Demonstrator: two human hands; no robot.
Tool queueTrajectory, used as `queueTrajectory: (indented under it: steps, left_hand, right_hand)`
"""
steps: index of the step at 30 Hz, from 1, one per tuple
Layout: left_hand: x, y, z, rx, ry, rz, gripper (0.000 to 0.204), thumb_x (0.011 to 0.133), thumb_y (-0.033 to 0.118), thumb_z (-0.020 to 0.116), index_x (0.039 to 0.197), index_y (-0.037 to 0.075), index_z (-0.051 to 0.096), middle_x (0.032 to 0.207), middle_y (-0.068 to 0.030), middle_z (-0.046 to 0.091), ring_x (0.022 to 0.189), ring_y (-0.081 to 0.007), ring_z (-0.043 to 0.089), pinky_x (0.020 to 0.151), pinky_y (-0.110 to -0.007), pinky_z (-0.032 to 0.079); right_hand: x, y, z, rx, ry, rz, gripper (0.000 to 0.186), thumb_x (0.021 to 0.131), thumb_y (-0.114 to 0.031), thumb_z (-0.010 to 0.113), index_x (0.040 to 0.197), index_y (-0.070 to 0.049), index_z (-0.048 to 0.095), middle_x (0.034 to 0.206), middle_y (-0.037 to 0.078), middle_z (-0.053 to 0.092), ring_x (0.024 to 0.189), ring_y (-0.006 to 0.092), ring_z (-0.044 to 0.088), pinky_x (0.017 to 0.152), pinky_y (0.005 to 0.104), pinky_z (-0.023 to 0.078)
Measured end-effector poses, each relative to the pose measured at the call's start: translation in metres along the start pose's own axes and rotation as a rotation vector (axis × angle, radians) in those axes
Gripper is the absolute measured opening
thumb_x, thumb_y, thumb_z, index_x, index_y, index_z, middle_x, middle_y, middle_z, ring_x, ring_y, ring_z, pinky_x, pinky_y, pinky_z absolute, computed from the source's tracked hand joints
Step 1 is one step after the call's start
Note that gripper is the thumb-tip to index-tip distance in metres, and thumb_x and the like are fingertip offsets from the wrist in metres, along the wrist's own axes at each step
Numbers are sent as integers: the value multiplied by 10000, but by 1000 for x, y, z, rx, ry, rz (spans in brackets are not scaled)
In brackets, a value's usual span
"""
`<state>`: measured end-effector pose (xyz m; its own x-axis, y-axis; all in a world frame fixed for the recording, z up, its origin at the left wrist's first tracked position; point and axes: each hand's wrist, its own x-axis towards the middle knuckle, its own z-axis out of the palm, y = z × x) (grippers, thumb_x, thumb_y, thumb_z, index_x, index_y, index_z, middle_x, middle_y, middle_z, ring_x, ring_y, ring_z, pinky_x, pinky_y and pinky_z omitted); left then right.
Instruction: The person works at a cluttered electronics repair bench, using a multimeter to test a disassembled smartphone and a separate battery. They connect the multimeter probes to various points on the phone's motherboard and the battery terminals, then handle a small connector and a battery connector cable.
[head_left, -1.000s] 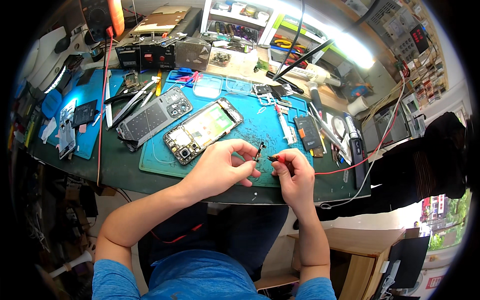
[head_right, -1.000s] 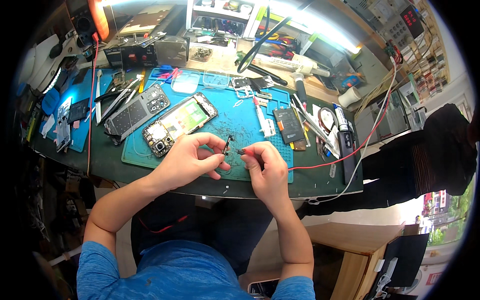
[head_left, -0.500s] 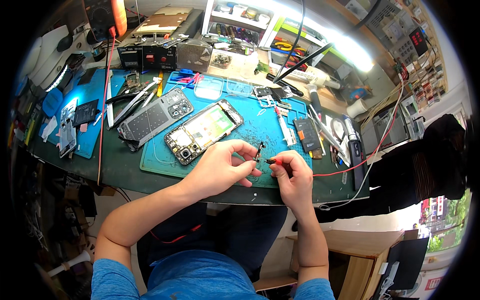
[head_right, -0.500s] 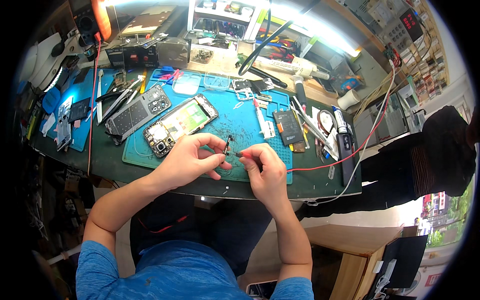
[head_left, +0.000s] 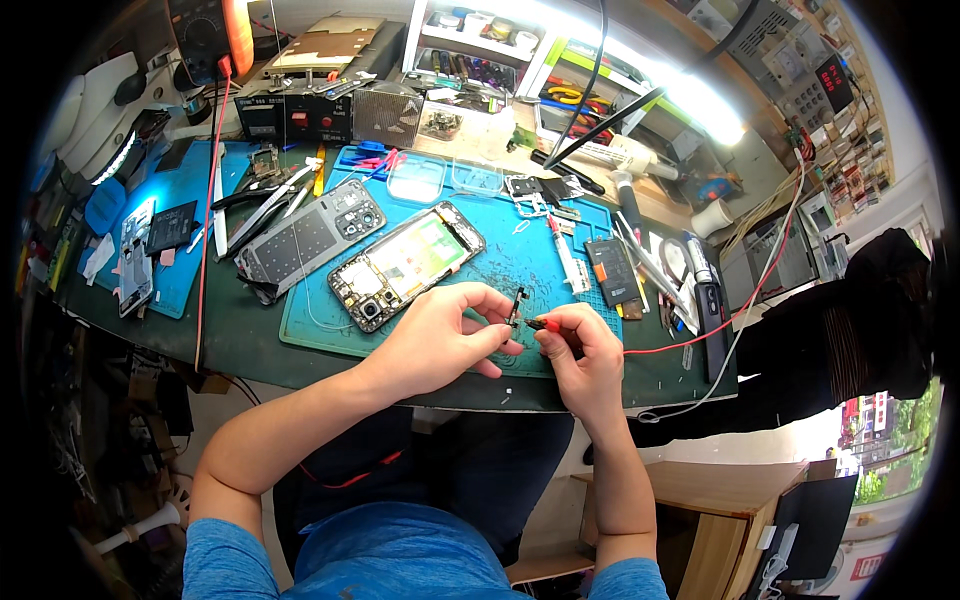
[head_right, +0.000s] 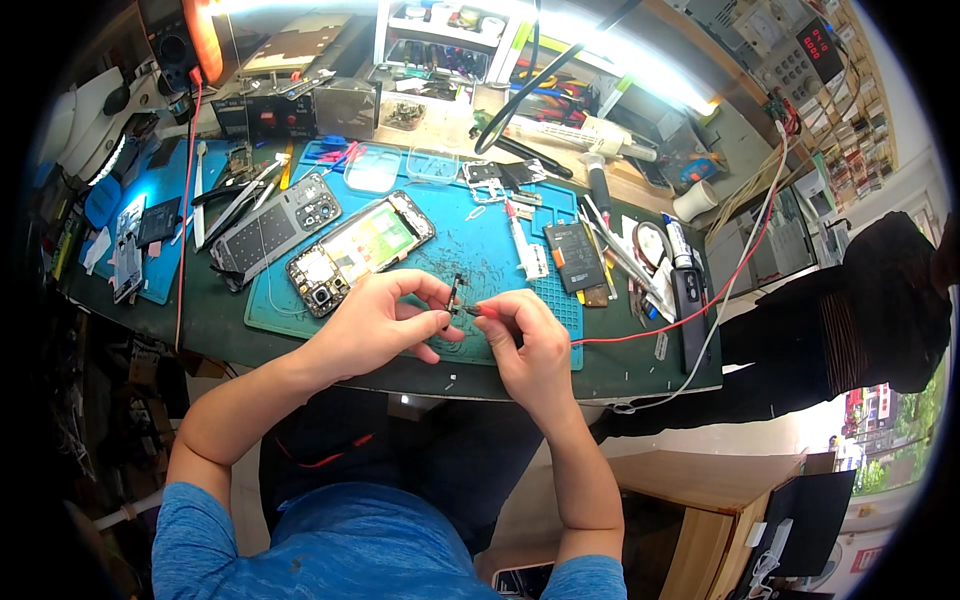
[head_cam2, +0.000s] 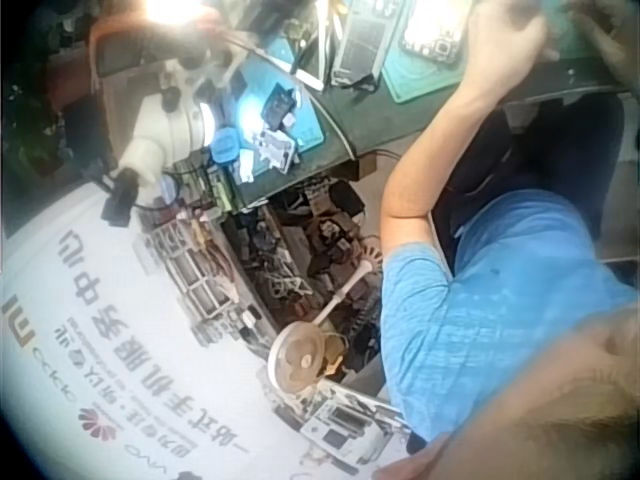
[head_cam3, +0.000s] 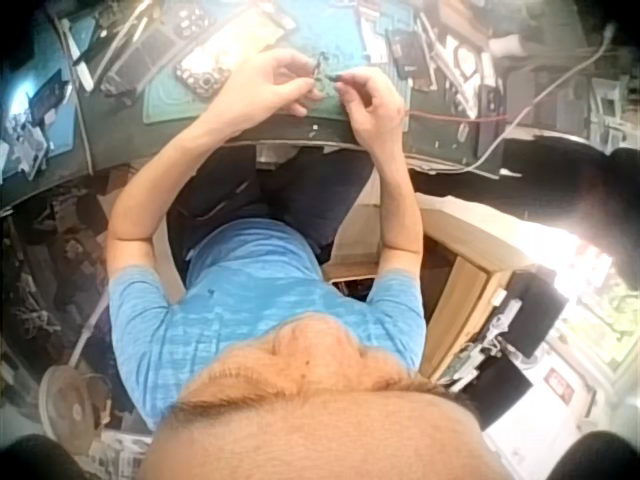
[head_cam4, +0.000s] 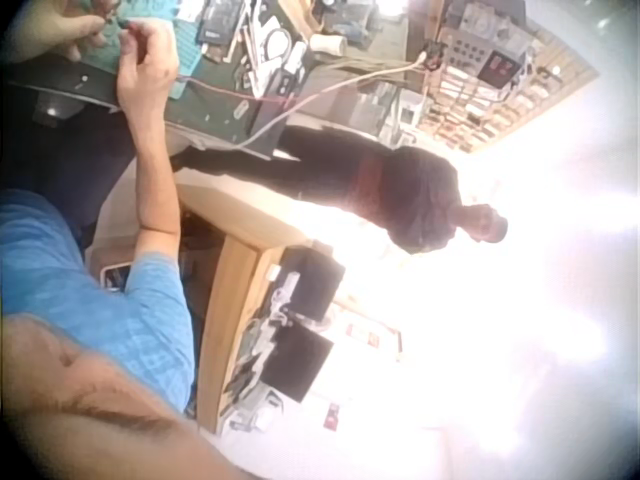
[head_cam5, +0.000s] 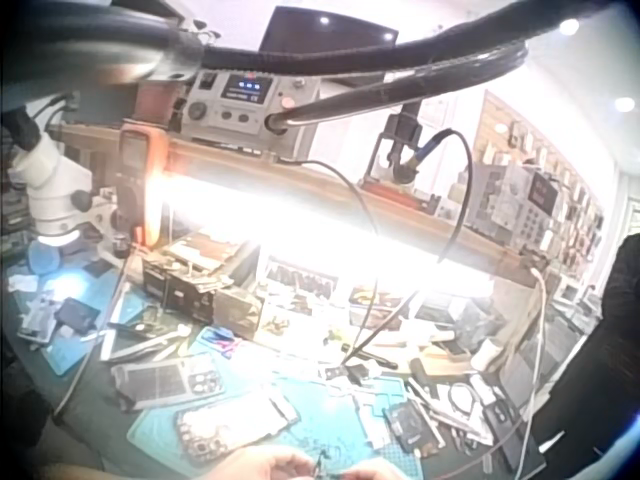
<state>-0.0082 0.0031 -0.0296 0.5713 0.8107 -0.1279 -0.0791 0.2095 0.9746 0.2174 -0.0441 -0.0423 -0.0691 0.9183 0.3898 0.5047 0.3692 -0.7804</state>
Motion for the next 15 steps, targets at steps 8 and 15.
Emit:
queueTrajectory:
  steps: [8, 15]
  left_hand:
    - [0, 7, 0, -58, -22, -27, 295, 1092, 155, 661, 1241, -98, 640, 1162, -148, 706, 1011, -245, 803, 729, -310, 689]
    - [-1, 5, -1, -46, -30, -22, 290, 1105, 195, 668, 1211, -73, 647, 1130, -129, 706, 991, -258, 807, 728, -317, 687]
  right_hand:
    - [8, -4, -6, -44, 18, -192, 239, 928, 3, 818, 1162, -10, 773, 1007, 89, 721, 845, 159, 703, 751, 301, 584]
    - [1, -1, 0, -28, 165, -164, 201, 895, 27, 839, 1084, -16, 784, 999, 107, 741, 842, 195, 718, 742, 316, 585]
